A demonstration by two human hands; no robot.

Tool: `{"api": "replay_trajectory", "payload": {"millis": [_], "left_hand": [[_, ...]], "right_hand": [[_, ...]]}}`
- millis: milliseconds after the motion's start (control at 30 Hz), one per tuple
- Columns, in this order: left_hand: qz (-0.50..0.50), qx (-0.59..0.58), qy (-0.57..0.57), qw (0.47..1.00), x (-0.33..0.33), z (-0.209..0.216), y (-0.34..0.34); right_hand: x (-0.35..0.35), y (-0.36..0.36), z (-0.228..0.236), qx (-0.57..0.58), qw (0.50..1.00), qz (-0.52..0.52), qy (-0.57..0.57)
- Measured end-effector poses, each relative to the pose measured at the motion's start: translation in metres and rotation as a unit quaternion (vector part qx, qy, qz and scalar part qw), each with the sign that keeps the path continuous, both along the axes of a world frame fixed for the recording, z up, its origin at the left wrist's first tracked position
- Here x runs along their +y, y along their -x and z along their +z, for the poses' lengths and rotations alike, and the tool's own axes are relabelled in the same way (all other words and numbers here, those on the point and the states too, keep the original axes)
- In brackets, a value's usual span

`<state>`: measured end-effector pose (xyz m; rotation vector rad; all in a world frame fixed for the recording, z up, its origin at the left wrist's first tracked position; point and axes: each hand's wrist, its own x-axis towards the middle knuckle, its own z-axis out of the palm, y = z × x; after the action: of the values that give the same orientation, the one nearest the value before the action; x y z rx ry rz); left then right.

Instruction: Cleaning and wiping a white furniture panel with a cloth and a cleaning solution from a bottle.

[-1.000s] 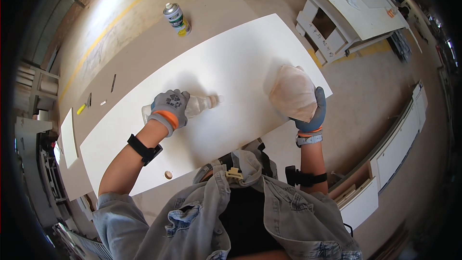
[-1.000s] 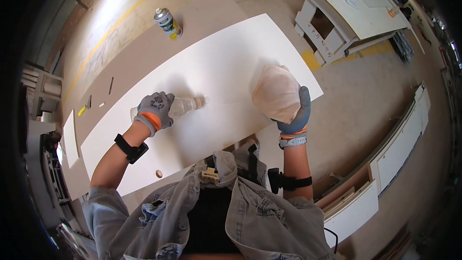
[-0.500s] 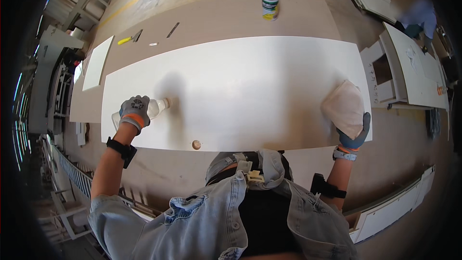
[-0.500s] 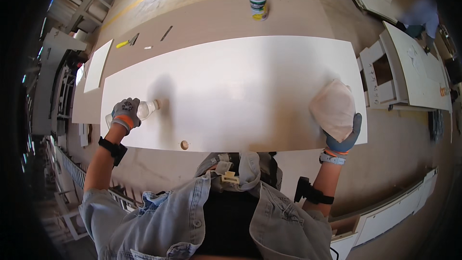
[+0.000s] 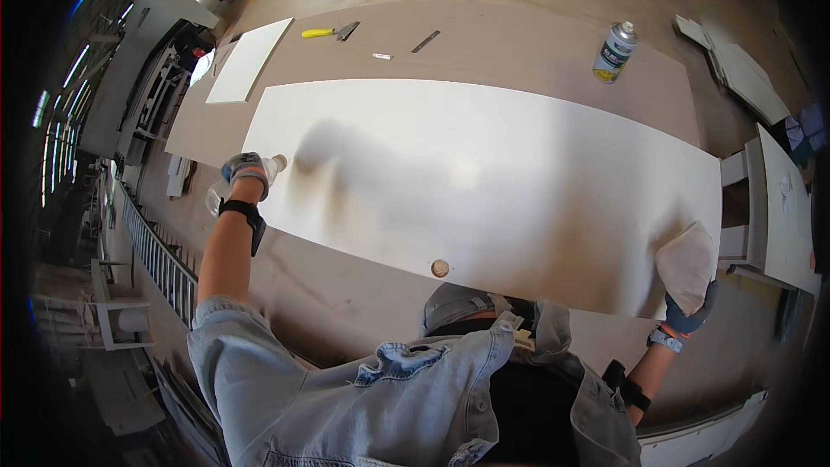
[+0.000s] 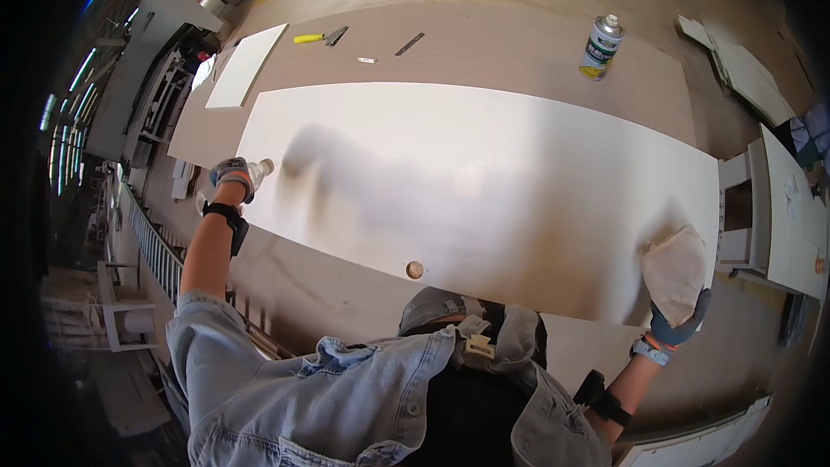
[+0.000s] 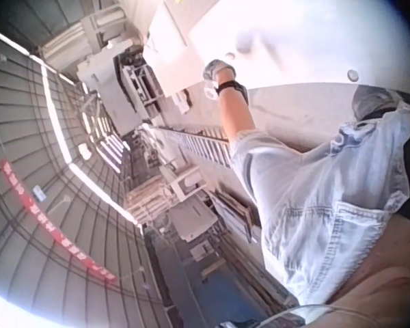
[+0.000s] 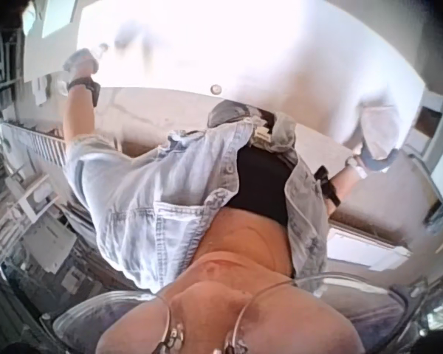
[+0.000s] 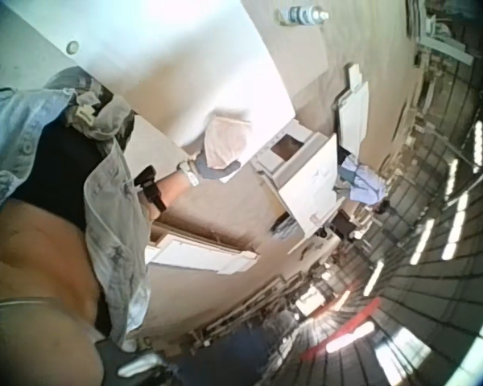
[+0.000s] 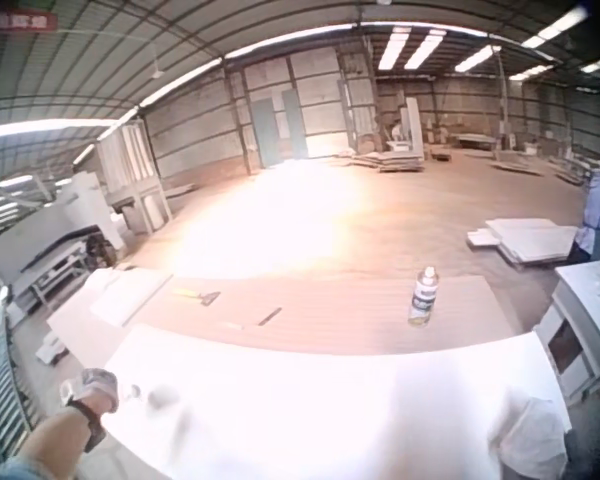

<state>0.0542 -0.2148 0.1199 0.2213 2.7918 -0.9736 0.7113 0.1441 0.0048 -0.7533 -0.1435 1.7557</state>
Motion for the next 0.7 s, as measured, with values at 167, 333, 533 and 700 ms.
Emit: {"api": "replay_trajectory", "payload": {"millis": [167,333,533,700], "left_hand": [[0.096,-0.095,-0.036,0.99,-0.015,-0.008,0.063],[0.056,-0.3,-0.55,0.777,-0.014,-0.009,0.093],[-0.176,-0.356,-0.698,0.596,0.164,-0.007,0.055],[-0.206,-0.347,-0.79,0.462,0.32,-0.056,0.003]], "right_hand": [[-0.014,0.009,0.011,-0.05,0.997,-0.062,0.015],[-0.033,-0.016,-0.024,-0.038,0.998,-0.02,-0.038],[-0.073,0.016,0.009,0.026,0.988,0.022,-0.15],[-0.107,0.031,0.032,0.023,0.989,-0.046,-0.136]]}}
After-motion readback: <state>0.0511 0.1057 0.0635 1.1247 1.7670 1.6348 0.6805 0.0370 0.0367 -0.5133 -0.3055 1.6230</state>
